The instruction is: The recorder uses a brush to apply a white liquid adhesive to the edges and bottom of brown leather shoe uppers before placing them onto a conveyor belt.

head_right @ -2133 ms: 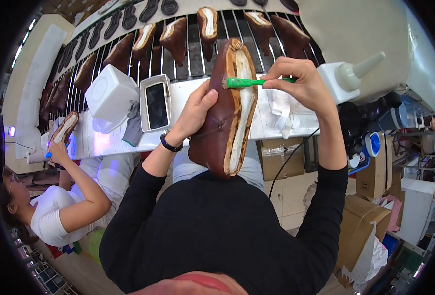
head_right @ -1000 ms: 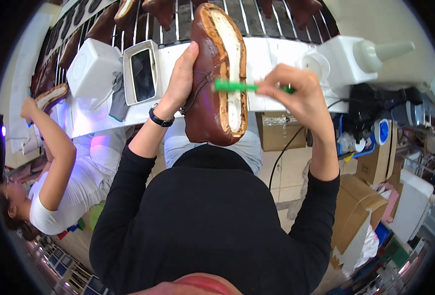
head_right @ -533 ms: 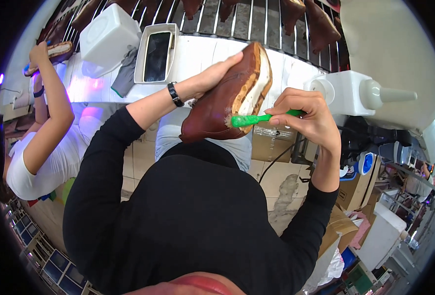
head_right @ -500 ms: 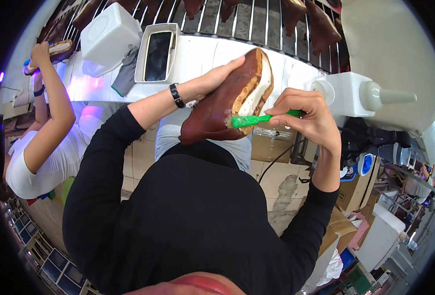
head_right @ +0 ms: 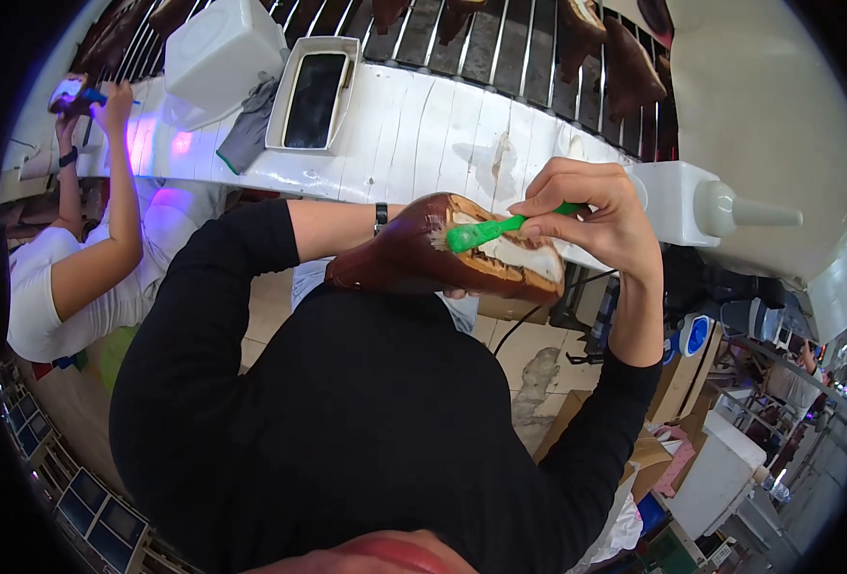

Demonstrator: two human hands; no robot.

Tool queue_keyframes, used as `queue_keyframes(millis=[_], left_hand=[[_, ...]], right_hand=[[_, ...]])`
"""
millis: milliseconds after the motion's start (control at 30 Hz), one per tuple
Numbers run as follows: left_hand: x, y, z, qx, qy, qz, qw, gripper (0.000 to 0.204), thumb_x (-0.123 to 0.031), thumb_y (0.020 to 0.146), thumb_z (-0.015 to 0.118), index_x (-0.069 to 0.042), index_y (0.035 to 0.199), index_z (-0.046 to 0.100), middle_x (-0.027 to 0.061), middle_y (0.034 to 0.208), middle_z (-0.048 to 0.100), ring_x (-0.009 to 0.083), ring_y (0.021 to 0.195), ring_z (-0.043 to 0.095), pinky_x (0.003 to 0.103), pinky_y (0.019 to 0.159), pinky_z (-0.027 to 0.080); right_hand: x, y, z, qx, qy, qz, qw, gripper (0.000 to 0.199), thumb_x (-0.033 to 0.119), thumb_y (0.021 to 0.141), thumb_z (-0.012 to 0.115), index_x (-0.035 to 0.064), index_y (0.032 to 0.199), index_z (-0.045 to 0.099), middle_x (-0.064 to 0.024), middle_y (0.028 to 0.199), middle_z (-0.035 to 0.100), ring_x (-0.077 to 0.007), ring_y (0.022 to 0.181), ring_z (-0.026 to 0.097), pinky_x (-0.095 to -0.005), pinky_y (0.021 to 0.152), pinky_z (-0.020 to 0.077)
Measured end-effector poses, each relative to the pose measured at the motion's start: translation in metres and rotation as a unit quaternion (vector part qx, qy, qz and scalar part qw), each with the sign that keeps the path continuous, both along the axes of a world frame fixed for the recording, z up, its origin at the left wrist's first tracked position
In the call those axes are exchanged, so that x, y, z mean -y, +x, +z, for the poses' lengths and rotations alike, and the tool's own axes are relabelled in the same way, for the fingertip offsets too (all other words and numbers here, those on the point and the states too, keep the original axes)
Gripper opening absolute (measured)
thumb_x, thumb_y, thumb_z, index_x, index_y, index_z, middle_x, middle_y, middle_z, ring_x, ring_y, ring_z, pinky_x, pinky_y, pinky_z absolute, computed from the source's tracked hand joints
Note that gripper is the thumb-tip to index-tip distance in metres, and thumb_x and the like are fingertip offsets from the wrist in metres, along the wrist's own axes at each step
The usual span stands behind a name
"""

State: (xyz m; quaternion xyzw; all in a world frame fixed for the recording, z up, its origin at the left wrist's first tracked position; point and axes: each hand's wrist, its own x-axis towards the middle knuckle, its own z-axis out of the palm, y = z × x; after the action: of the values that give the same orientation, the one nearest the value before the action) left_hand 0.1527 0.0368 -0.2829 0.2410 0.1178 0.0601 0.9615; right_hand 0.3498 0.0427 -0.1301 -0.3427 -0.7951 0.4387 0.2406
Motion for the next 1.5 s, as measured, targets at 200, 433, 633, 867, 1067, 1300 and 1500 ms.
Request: queue_keyframes(millis=[200,433,633,867,1067,1300,1500], left_hand=[[-0.004,0.014,-0.002,0.029,0.012,-0.027,0.999,0.052,-0.040,0.101,0.049,-0.008,0.141,0.044,0.0149,0.132,0.057,0.0191,0.097,0.069,0.031,0.085,0.058],[0.000,0.005,-0.005,0.058,0.021,-0.047,0.997,0.052,-0.040,0.100,0.050,-0.007,0.141,0.044,0.0150,0.132,0.058,0.0194,0.096,0.069,0.032,0.086,0.058],[-0.015,0.012,-0.009,0.078,0.018,-0.067,0.994,0.051,-0.040,0.100,0.050,-0.007,0.140,0.045,0.0151,0.131,0.058,0.0197,0.096,0.069,0.032,0.086,0.058],[-0.009,0.012,-0.008,0.103,-0.015,-0.082,0.991,0.051,-0.040,0.100,0.050,-0.007,0.139,0.046,0.0153,0.131,0.058,0.0200,0.096,0.069,0.032,0.086,0.058],[0.000,0.023,-0.008,0.132,-0.045,-0.095,0.986,0.051,-0.040,0.100,0.050,-0.007,0.139,0.046,0.0154,0.130,0.059,0.0203,0.096,0.069,0.032,0.086,0.058],[0.000,0.015,-0.010,0.155,-0.067,-0.116,0.979,0.050,-0.039,0.100,0.051,-0.007,0.138,0.047,0.0155,0.130,0.059,0.0206,0.096,0.069,0.032,0.086,0.058],[-0.032,-0.013,-0.014,0.163,-0.071,-0.172,0.969,0.050,-0.039,0.100,0.051,-0.007,0.138,0.048,0.0156,0.130,0.059,0.0209,0.096,0.070,0.032,0.086,0.058]], right_hand=[[-0.009,0.001,-0.001,-0.003,0.007,0.038,0.999,0.016,0.004,0.070,0.081,0.0003,0.084,0.074,-0.0072,0.076,0.067,-0.0161,0.069,0.064,-0.0277,0.060,0.0464],[0.012,0.003,-0.004,-0.008,0.005,-0.025,1.000,0.013,0.004,0.073,0.080,-0.0006,0.083,0.073,-0.0061,0.076,0.067,-0.0138,0.069,0.062,-0.0255,0.059,0.0442],[0.014,-0.007,0.003,0.051,0.057,-0.114,0.991,0.012,0.004,0.076,0.077,-0.0015,0.085,0.072,-0.0064,0.077,0.066,-0.0138,0.069,0.060,-0.0260,0.060,0.0436],[0.003,0.000,0.000,-0.003,0.006,-0.020,1.000,0.014,0.001,0.070,0.080,-0.0022,0.081,0.071,-0.0089,0.078,0.069,-0.0155,0.071,0.063,-0.0263,0.063,0.0474],[-0.004,0.006,0.000,0.001,-0.024,0.046,0.999,0.016,0.005,0.069,0.082,0.0002,0.081,0.072,-0.0075,0.078,0.069,-0.0165,0.071,0.064,-0.0280,0.064,0.0484],[-0.010,0.013,0.005,0.055,-0.078,0.101,0.990,0.016,0.010,0.071,0.082,0.0012,0.082,0.073,-0.0058,0.075,0.068,-0.0158,0.069,0.063,-0.0269,0.063,0.0469],[0.010,0.081,0.013,0.051,-0.061,-0.064,0.995,0.016,0.005,0.070,0.080,-0.0022,0.083,0.072,-0.0059,0.074,0.066,-0.0122,0.067,0.059,-0.0249,0.059,0.0428]])
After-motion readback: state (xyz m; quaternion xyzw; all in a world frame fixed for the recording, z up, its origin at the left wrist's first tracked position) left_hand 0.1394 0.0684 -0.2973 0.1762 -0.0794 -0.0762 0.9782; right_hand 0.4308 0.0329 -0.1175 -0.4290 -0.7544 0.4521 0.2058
